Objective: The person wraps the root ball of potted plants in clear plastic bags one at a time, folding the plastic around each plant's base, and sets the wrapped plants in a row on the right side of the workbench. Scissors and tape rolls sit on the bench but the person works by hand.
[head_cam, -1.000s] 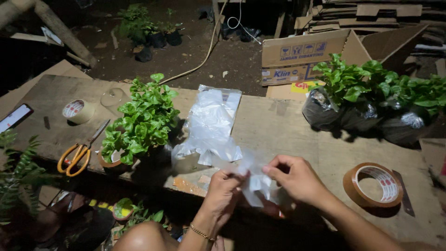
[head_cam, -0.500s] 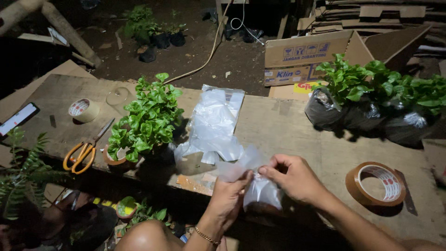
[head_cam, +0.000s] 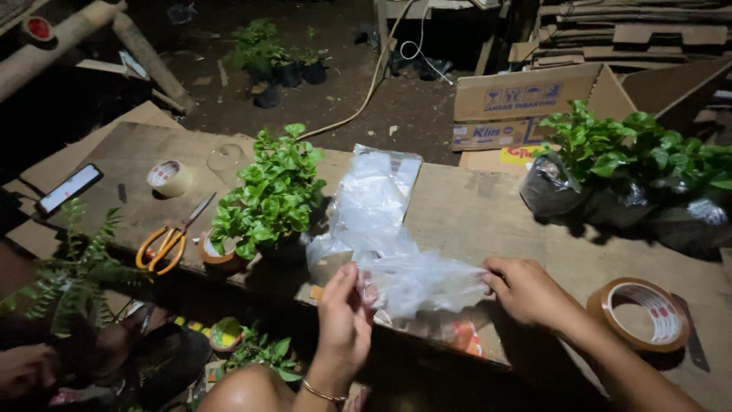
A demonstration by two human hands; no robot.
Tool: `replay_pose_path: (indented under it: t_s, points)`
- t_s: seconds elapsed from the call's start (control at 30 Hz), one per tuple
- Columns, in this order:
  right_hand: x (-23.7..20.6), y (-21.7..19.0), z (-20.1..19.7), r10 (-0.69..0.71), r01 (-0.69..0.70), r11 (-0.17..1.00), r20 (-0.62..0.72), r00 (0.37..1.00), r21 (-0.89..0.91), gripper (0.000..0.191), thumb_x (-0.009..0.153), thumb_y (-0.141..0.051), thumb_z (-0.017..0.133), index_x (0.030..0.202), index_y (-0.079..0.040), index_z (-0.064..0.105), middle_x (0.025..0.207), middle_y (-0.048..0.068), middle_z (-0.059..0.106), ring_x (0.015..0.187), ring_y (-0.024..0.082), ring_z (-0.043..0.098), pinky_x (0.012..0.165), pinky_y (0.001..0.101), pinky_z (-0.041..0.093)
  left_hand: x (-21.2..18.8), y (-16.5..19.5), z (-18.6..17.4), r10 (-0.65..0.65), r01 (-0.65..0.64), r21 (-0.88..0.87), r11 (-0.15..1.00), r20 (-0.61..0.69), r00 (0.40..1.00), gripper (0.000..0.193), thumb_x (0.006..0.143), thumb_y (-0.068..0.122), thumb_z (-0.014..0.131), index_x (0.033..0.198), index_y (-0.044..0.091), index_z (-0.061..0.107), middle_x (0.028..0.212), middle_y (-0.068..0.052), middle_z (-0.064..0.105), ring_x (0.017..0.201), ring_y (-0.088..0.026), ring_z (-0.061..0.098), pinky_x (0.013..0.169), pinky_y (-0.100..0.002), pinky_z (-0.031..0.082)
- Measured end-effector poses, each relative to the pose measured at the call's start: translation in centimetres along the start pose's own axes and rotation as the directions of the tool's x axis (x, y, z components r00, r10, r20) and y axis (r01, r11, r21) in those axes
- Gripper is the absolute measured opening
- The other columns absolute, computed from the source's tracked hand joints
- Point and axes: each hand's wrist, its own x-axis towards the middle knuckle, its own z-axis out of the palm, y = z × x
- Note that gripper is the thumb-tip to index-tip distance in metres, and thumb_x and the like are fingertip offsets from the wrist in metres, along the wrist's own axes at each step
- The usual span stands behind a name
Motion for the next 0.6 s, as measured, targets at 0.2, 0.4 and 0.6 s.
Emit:
replay_pose_path:
  t_s: [0.2,0.4,0.6]
  points:
    - [-2.6,-5.1,-2.0,-0.368,0.348,0.861,-0.018,0.929,0.37,0.072,0.075,-0.015,0.077,0.141,-0.009,0.05,0.13,0.015,0.059,0.114,0.026,0.061,0.087,0.0387,0.054,-1.5,-3.0,1.6,0.206,-0.228,0.556,0.8,0.102,0.973,0.015,0.1,0.022,0.065,0.104,0.008,0.065,0.083,0.003,0.059,0.07,-0.005,0.049,0.061,-0.023,0.043]
    - [-4.2,-9.3,0.2,-0.201,0.188,0.972,-0.092,0.975,-0.139,0.056,0.071,-0.011,0.073,0.125,-0.011,0.057,0.112,0.018,0.067,0.102,0.041,0.067,0.079,0.0461,0.056,-3.2,-3.5,5.2,0.104,-0.458,0.714,0.529,0.482,0.87,0.023,0.088,0.014,0.08,0.103,0.003,0.067,0.09,-0.001,0.066,0.079,-0.01,0.059,0.07,-0.027,0.051]
    - [-4.1,-7.7,-1.6,-0.043,-0.102,0.874,-0.283,0.958,-0.476,0.025,0.086,-0.006,0.062,0.111,-0.011,0.057,0.1,0.012,0.07,0.083,0.044,0.071,0.069,0.0548,0.055,-4.1,-1.3,6.3,0.24,-0.458,0.725,-0.515,0.635,0.734,0.041,0.075,0.002,0.08,0.111,0.011,0.062,0.102,-0.011,0.062,0.085,-0.032,0.068,0.07,-0.043,0.053]
